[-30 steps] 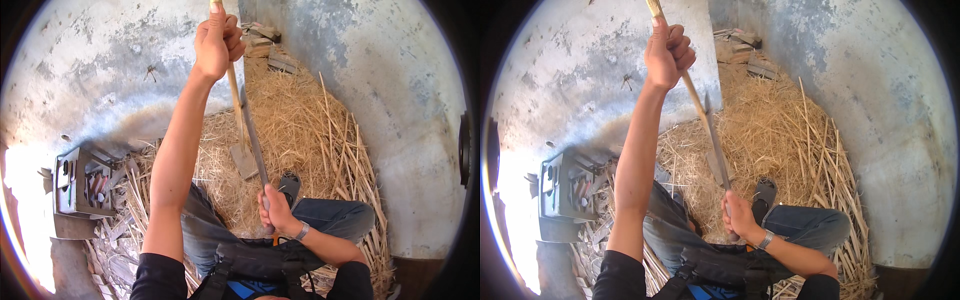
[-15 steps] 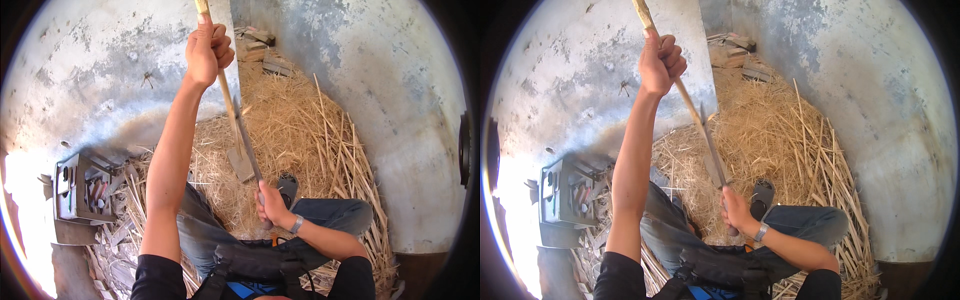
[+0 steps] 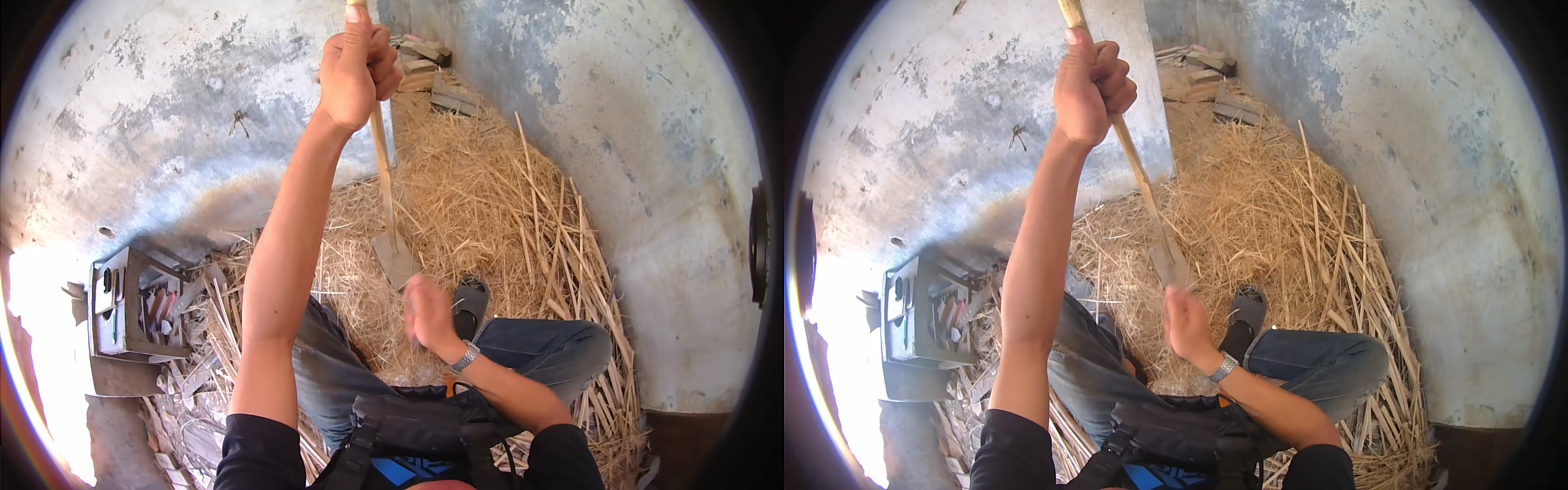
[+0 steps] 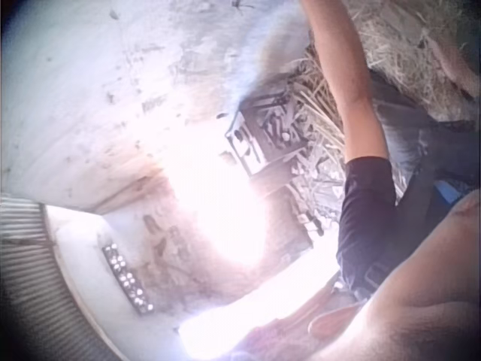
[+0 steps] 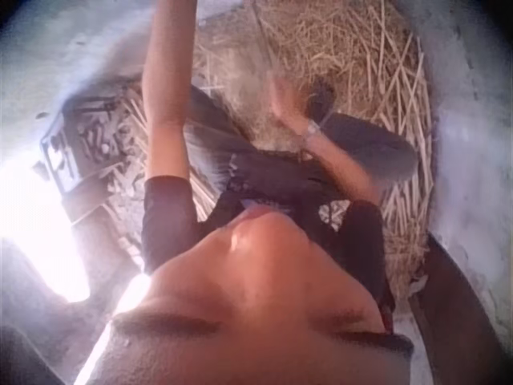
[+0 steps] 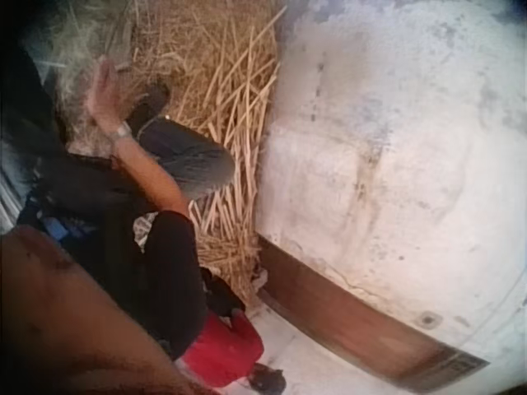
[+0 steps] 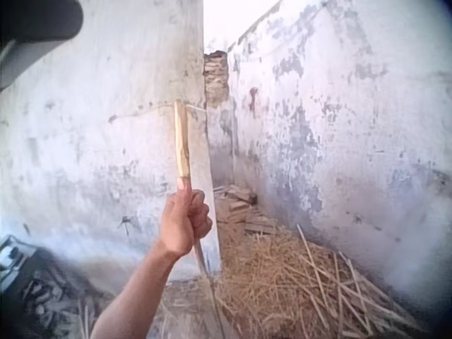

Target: The person uses a long metal blade to shave the outer layer off a thin bamboo pole and then uses a smaller hand blade to continue shaving the same pole.

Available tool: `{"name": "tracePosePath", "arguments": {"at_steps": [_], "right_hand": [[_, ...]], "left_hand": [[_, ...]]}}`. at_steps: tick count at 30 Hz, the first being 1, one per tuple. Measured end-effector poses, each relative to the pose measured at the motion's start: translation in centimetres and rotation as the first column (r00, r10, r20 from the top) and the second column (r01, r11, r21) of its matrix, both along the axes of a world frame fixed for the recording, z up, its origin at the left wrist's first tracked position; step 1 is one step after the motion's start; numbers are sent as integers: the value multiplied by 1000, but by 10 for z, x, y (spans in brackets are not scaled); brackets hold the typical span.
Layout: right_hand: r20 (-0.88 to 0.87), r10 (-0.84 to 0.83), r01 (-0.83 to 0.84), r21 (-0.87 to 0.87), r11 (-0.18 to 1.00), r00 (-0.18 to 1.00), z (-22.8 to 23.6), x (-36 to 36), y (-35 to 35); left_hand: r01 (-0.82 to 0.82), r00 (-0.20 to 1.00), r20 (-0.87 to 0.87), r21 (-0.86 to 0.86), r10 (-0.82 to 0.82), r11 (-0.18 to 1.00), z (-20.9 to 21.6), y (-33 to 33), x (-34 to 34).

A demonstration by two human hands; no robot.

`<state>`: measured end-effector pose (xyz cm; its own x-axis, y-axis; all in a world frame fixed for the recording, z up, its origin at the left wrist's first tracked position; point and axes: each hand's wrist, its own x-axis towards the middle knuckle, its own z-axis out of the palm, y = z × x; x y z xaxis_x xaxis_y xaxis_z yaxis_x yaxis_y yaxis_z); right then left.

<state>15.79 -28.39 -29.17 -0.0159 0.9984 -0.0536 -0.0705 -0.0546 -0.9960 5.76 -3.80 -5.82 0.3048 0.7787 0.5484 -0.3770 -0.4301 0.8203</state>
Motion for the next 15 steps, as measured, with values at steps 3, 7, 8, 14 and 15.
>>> {"name": "tracePosePath", "arguments": {"at_steps": [3,7,8,14,15], "right_hand": [[-263,-89,-58,-506,861,961,-74,-4,-14],[-552,-197,-278,-658,700,810,37,1,12],[-579,-194,-285,-631,721,792,62,4,18],[-492,-143,291,239,926,859,127,-3,39],[-492,-144,289,234,928,859,113,-11,43]], "left_hand": [[27,1000,-5,36,-27,999,-1,-13,5],[-135,990,34,9,135,991,0,6,-7],[-168,984,64,-10,168,986,2,9,-7],[-246,968,62,31,243,969,3,18,-8],[-254,966,63,36,251,967,3,19,-8]]}}
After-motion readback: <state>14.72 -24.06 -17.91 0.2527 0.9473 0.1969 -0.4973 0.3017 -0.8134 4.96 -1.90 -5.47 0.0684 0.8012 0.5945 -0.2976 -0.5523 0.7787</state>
